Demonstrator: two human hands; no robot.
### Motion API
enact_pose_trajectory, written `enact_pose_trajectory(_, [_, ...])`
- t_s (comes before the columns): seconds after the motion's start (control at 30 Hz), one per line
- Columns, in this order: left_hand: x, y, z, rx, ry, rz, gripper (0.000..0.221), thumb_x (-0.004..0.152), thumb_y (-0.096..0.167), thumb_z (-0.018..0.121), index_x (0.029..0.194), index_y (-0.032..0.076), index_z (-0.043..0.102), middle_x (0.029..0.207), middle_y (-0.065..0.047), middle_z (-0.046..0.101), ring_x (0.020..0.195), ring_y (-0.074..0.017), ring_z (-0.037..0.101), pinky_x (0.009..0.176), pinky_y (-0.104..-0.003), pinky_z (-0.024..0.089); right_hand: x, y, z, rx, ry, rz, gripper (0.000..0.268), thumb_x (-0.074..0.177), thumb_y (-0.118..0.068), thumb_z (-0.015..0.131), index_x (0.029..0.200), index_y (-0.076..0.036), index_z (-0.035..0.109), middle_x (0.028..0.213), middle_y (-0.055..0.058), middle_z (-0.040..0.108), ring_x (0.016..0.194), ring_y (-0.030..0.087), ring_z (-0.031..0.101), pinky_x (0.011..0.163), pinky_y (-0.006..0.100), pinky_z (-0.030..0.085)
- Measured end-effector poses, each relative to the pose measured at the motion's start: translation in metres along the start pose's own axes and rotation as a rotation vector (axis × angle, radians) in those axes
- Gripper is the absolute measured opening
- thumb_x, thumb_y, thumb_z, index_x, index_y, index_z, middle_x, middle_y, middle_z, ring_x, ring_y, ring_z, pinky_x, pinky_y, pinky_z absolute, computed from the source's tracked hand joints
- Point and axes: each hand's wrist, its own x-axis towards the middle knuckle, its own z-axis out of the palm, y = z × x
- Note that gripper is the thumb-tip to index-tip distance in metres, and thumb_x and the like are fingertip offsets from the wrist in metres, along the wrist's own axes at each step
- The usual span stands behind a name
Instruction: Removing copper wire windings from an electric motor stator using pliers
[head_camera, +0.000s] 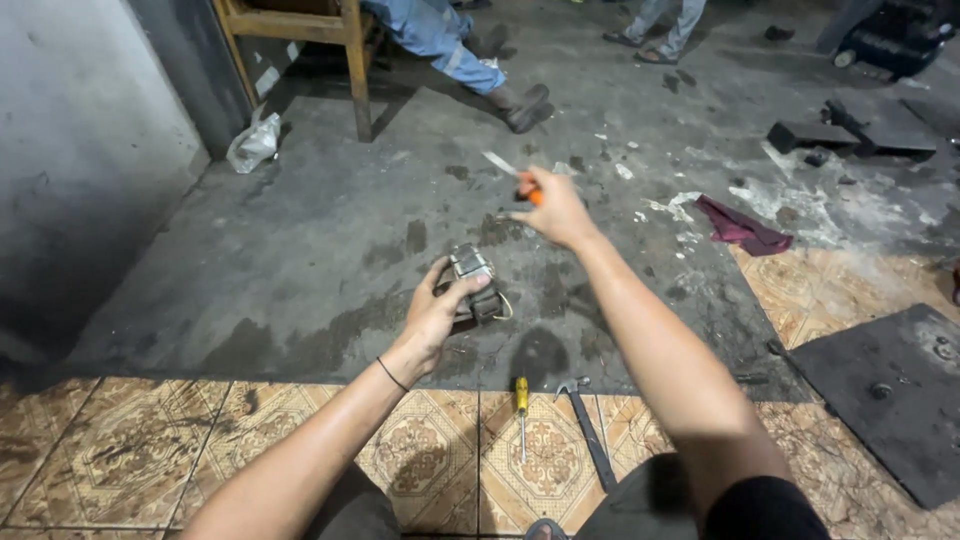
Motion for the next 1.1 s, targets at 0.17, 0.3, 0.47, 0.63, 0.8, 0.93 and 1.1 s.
enact_pose_trajectory(0.17, [0.024,-0.007,-0.012,-0.065,0.141,0.045,0.117,0.073,0.043,0.088,0.162,0.005,0.022,0.143,-0.033,0.042,0.121,-0.0449,0.060,0.095,-0.053,0.054,0.002,0.018,0.040,-0.110,-0.228,0.135,0.058,0.051,-0.029,0.101,0.089,-0.008,0.062,0.085,0.013,0.073,0.092,0.038,0.072,0.080,0.046,0.055])
enact_pose_trajectory(0.3, [0.049,-0.017,-0.034,-0.069,0.255,0.094,0.112,0.075,0.040,0.091,0.160,0.008,0.026,0.137,-0.028,0.046,0.118,-0.0405,0.061,0.094,-0.051,0.056,-0.022,0.020,0.029,-0.206,-0.318,0.248,0.062,0.055,-0.024,0.100,0.099,-0.004,0.061,0.096,0.021,0.073,0.101,0.043,0.070,0.087,0.052,0.055])
enact_pose_trajectory(0.47, [0.081,-0.036,-0.058,-0.113,0.332,0.116,0.097,0.075,0.040,0.091,0.151,0.008,0.040,0.126,-0.021,0.053,0.105,-0.0347,0.066,0.086,-0.048,0.060,-0.067,0.035,0.005,-0.196,-0.261,0.297,0.045,0.071,-0.017,0.087,0.106,-0.006,0.062,0.095,0.022,0.071,0.098,0.044,0.070,0.086,0.053,0.055])
enact_pose_trajectory(0.63, [0.065,-0.019,-0.058,-0.025,0.320,0.202,0.089,0.075,0.042,0.090,0.143,0.005,0.047,0.124,-0.017,0.056,0.106,-0.0279,0.062,0.079,-0.042,0.060,-0.119,-0.036,-0.015,-0.070,-0.344,0.404,0.030,0.080,-0.012,0.069,0.107,0.000,0.067,0.098,0.030,0.071,0.102,0.049,0.069,0.088,0.052,0.054])
enact_pose_trajectory(0.8, [0.079,-0.034,-0.062,0.068,0.288,0.361,0.098,0.069,0.035,0.097,0.146,0.011,0.041,0.130,-0.012,0.057,0.101,-0.0211,0.062,0.067,-0.030,0.061,-0.155,-0.092,-0.011,0.036,-0.553,0.489,0.072,0.090,-0.019,0.068,0.152,0.004,0.041,0.140,0.036,0.055,0.135,0.048,0.051,0.116,0.053,0.038])
enact_pose_trajectory(0.93, [0.061,-0.018,-0.049,0.059,0.262,0.454,0.095,0.066,0.026,0.099,0.143,0.010,0.047,0.133,-0.017,0.056,0.110,-0.0286,0.062,0.080,-0.038,0.063,-0.178,-0.046,0.010,0.052,-0.618,0.504,0.068,0.090,-0.020,0.071,0.149,0.004,0.046,0.138,0.033,0.059,0.133,0.046,0.054,0.115,0.052,0.040])
enact_pose_trajectory(1.1, [0.057,-0.008,-0.041,-0.257,0.398,0.394,0.119,0.079,0.029,0.093,0.161,0.002,0.010,0.156,-0.029,0.022,0.141,-0.0435,0.041,0.106,-0.059,0.051,-0.176,-0.060,-0.006,0.074,-0.632,0.525,0.067,0.088,-0.016,0.073,0.147,0.003,0.048,0.135,0.032,0.061,0.132,0.046,0.055,0.112,0.054,0.042])
